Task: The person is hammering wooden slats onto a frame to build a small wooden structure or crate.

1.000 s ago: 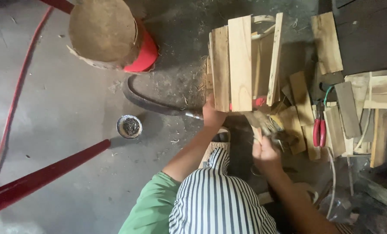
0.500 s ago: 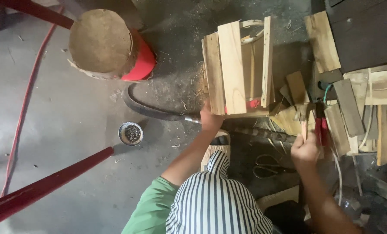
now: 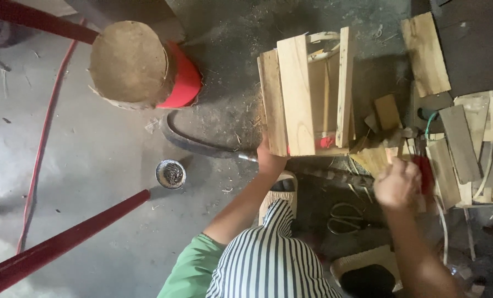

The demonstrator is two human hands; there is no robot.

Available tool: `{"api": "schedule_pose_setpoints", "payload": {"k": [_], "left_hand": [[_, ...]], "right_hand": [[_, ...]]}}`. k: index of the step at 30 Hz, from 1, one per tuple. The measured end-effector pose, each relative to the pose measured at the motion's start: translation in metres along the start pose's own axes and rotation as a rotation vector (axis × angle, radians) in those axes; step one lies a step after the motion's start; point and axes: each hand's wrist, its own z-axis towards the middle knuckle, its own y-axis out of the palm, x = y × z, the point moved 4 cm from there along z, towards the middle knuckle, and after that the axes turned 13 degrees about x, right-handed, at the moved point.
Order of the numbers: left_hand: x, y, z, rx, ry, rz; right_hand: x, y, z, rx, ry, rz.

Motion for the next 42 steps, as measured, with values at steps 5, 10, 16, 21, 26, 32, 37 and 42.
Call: {"api": "schedule_pose_setpoints", "payload": {"k": [5, 10, 16, 21, 26, 32, 37, 42], "left_hand": [[-0.031, 0.017, 0.002, -0.026, 0.361, 0.473], [-0.015, 0.009, -0.003, -0.031, 0.248, 0.316], [0.002, 0.008, -0.013, -0.015, 0.577, 0.823], [0.011, 0.001, -0.020, -0.039, 0.539, 0.661], [-0.015, 0.012, 0.001, 0.025, 0.639, 0.725], [-0.022, 0.016, 0.006, 0.097, 0.639, 0.616], [-0.006, 0.011, 0.002, 0.061, 0.573, 0.650], [-0.007, 0.012, 0.004, -0.081, 0.419, 0.778]], "right_hand": [[-0.055, 0.069, -0.036, 0.595, -0.589, 0.394], [-0.140, 0.055, -0.048, 0.676, -0.682, 0.498], [-0.157, 0.060, -0.045, 0.202, -0.338, 0.662], [-0.147, 0.076, -0.045, -0.097, -0.116, 0.596], [-0.140, 0.085, -0.046, -0.118, -0.173, 0.612], [-0.147, 0.056, -0.043, -0.273, -0.233, 0.506], [-0.166, 0.013, -0.049, -0.291, -0.320, 0.431], [-0.161, 0.042, -0.048, 0.011, -0.525, 0.589]]}}
